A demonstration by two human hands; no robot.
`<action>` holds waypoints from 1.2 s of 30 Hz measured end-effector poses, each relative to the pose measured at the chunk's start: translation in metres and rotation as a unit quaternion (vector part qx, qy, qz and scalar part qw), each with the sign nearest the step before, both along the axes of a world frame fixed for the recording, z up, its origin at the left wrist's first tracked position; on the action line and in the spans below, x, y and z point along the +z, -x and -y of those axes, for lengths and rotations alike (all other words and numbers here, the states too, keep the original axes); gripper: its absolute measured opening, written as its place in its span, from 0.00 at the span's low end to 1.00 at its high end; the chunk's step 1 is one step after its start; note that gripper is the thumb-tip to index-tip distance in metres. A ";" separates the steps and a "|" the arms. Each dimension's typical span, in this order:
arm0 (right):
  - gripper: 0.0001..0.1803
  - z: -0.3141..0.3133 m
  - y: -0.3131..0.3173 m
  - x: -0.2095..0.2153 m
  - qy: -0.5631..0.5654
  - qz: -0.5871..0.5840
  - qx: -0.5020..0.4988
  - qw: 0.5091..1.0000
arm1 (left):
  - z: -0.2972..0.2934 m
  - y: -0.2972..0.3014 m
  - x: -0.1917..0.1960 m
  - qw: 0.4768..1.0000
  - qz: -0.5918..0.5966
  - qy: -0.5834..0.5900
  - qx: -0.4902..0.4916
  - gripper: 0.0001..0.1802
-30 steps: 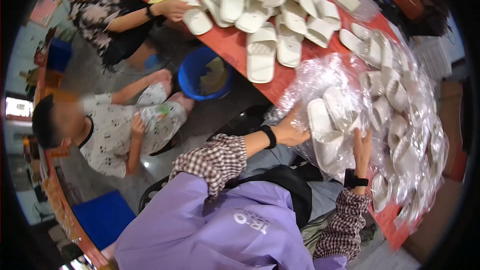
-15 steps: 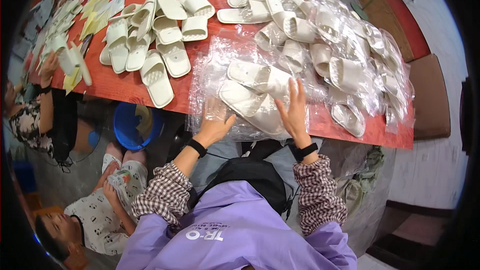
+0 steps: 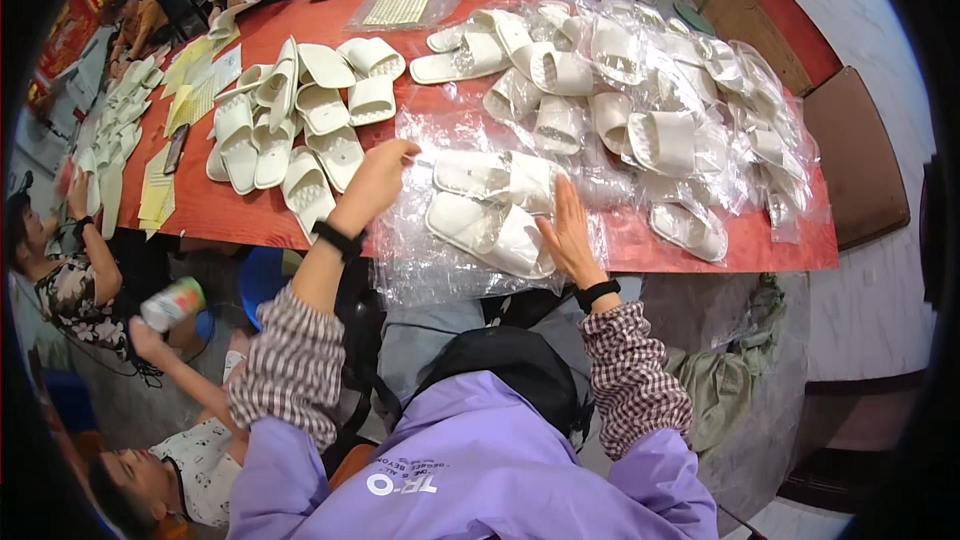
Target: Packing white slippers into clear plastic bags at a production table.
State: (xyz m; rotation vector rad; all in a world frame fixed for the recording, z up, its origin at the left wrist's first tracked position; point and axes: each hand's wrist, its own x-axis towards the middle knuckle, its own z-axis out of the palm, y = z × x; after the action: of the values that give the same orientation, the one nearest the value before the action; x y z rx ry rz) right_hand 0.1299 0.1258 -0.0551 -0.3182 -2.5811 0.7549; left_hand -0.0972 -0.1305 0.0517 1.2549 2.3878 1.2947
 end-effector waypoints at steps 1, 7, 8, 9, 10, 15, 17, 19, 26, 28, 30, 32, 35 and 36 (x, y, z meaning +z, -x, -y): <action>0.41 -0.002 0.004 -0.002 0.000 -0.007 0.008 1.000 | -0.006 0.022 -0.019 0.997 0.019 0.077 -0.010 0.17; 0.36 -0.005 -0.002 -0.019 -0.033 0.042 -0.069 0.996 | -0.044 0.027 -0.059 0.946 0.168 0.221 -0.167 0.23; 0.34 -0.004 -0.002 -0.017 -0.041 0.051 -0.066 0.996 | -0.046 0.018 -0.049 0.951 0.141 0.217 -0.171 0.24; 0.34 0.005 0.006 -0.012 -0.034 0.043 -0.044 0.998 | -0.035 0.026 -0.066 0.954 0.139 0.222 -0.148 0.24; 0.33 0.015 0.018 -0.007 -0.045 0.042 -0.030 0.998 | -0.016 0.042 -0.099 0.960 0.126 0.230 -0.094 0.27; 0.30 0.002 0.009 -0.011 -0.032 0.078 -0.048 0.995 | -0.029 0.035 -0.115 0.955 0.276 0.054 -0.092 0.45; 0.29 -0.008 -0.005 -0.020 -0.054 0.111 -0.074 0.990 | -0.049 0.015 -0.092 0.938 0.337 0.020 -0.082 0.43; 0.28 -0.002 0.001 -0.022 -0.050 0.108 -0.054 0.991 | -0.043 0.015 -0.078 0.922 0.384 -0.017 -0.042 0.42; 0.31 0.001 0.002 -0.020 -0.064 0.109 -0.064 0.990 | -0.041 0.013 -0.070 0.934 0.343 -0.075 -0.065 0.26; 0.32 0.003 0.001 -0.016 -0.089 0.125 -0.068 0.986 | -0.036 0.005 -0.034 0.962 0.255 -0.083 -0.041 0.24; 0.33 0.010 0.007 -0.006 -0.115 0.130 -0.065 0.983 | -0.007 0.026 -0.017 0.969 0.210 -0.126 -0.010 0.23; 0.36 0.014 0.010 -0.002 -0.132 0.130 -0.060 0.981 | 0.019 0.047 0.009 0.947 0.248 -0.194 0.066 0.21; 0.37 0.013 0.007 0.002 -0.122 0.124 -0.068 0.982 | 0.050 0.086 0.052 0.888 0.299 -0.309 0.163 0.19; 0.37 0.013 0.005 0.002 -0.121 0.125 -0.069 0.982 | 0.058 0.101 0.058 0.880 0.279 -0.334 0.191 0.19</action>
State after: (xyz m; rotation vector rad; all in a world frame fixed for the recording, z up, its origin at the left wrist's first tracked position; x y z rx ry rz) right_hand 0.1245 0.1132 -0.0531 -0.5390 -2.8110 0.3659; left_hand -0.1982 -0.1887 0.1094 0.3650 1.8560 2.3426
